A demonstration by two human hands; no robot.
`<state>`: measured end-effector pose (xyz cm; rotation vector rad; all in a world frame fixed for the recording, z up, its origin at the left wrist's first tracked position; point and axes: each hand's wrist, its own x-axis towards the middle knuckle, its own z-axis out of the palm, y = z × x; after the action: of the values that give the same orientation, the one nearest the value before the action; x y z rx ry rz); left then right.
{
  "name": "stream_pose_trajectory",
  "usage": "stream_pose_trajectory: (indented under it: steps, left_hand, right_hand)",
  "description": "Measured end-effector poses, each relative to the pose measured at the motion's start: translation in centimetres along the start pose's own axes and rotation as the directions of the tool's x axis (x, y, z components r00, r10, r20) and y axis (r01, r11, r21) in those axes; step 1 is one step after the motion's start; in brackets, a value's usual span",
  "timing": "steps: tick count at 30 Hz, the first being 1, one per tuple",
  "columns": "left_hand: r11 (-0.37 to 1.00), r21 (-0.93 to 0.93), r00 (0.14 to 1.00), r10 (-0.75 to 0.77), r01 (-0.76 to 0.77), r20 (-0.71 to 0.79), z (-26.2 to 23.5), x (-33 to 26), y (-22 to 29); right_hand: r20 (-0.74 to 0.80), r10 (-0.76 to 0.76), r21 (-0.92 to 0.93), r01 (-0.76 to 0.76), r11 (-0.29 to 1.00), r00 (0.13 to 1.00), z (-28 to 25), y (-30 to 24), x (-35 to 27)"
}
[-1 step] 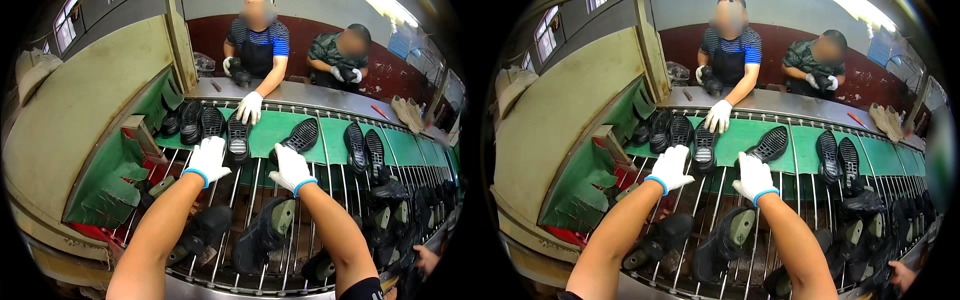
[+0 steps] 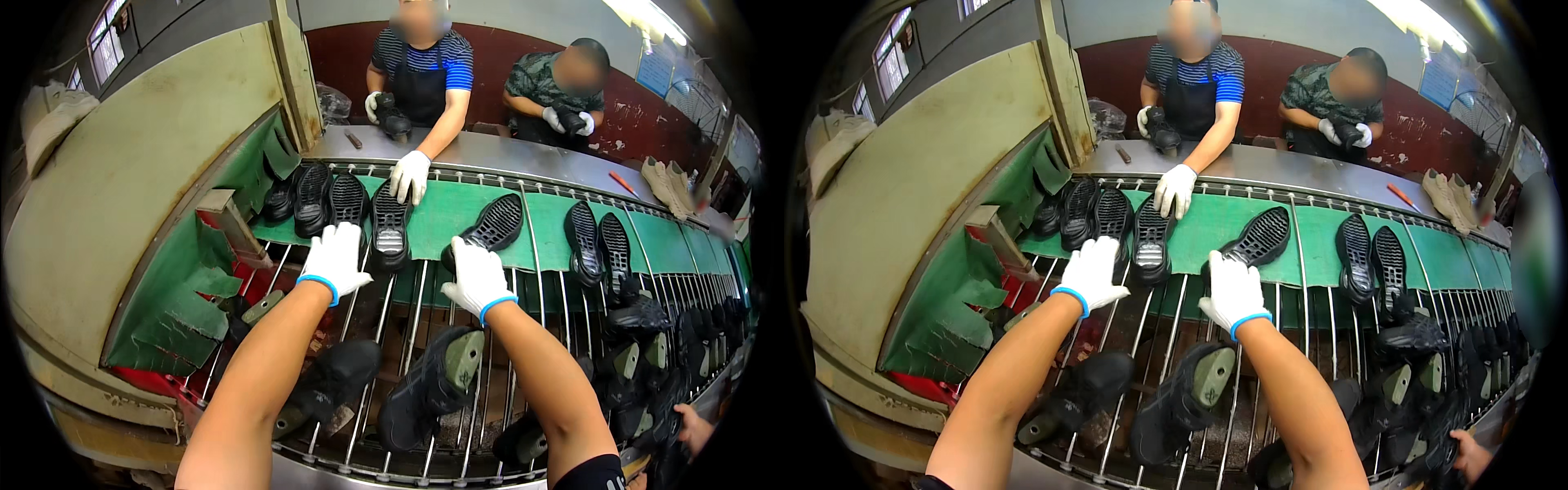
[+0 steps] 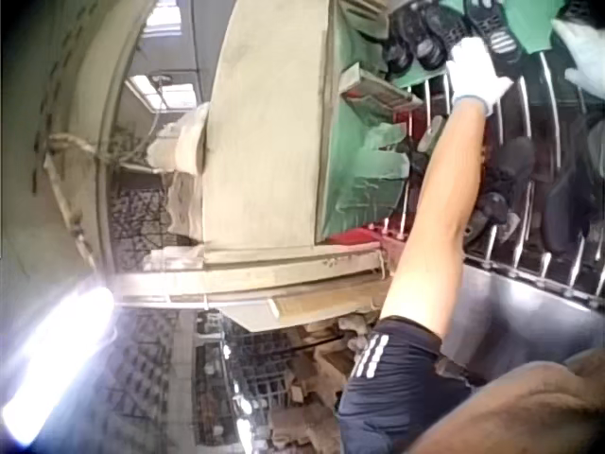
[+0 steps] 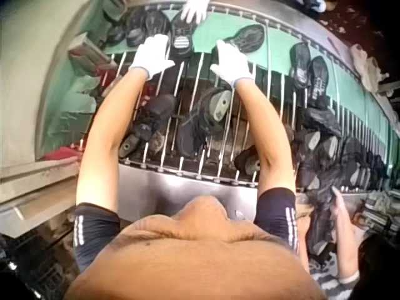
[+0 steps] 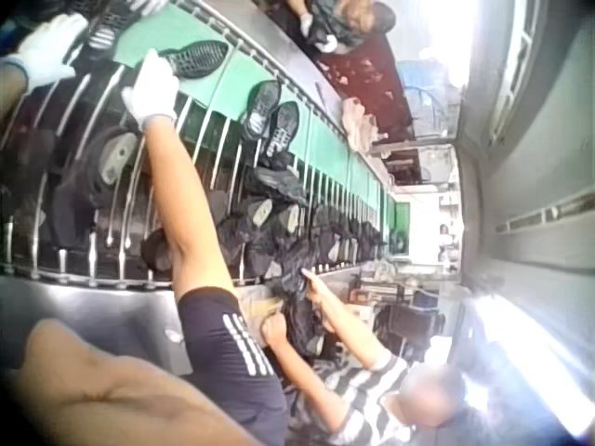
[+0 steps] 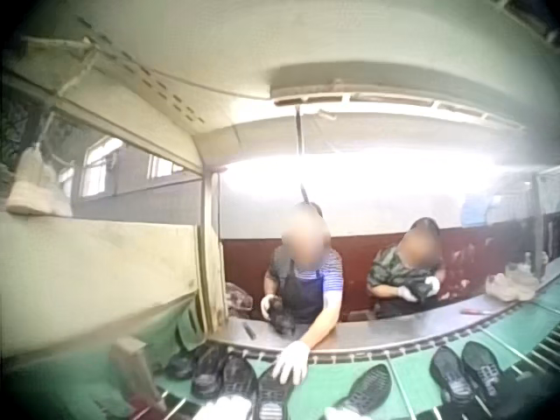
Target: The person holds a shoe and applies a substance to its side and heel using a small wooden-handled brush, then places the shoe onto a moving conveyor belt.
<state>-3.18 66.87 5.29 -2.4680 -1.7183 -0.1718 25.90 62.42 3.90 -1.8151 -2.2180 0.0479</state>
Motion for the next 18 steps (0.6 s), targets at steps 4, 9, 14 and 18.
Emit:
stream_pose_trajectory:
  steps: [4, 9, 14, 18]
  left_hand:
    - [0.983, 0.185, 0.995, -0.039, 0.021, 0.096, 3.7, 1.8, -2.7]
    - [0.997, 0.075, 1.0, 0.0, -0.001, 0.005, 3.7, 2.4, -2.9]
    - [0.871, -0.488, 0.947, -0.196, 0.05, -0.254, -2.8, 0.3, 1.4]
    - [0.779, -0.607, 0.872, -0.179, -0.157, -0.456, -9.5, -6.4, 4.9]
  right_hand:
    - [0.008, -0.04, -0.126, 0.041, 0.991, 0.999, -0.1, 3.4, 0.7]
    - [-0.062, 0.033, -0.02, -0.034, 0.999, 0.998, -4.9, 4.5, -3.4]
    - [-0.157, 0.035, 0.237, 0.004, 0.971, 0.987, -10.8, 0.5, -12.4]
    - [-0.227, -0.134, 0.304, 0.201, 0.931, 0.965, -14.2, -5.9, -23.7]
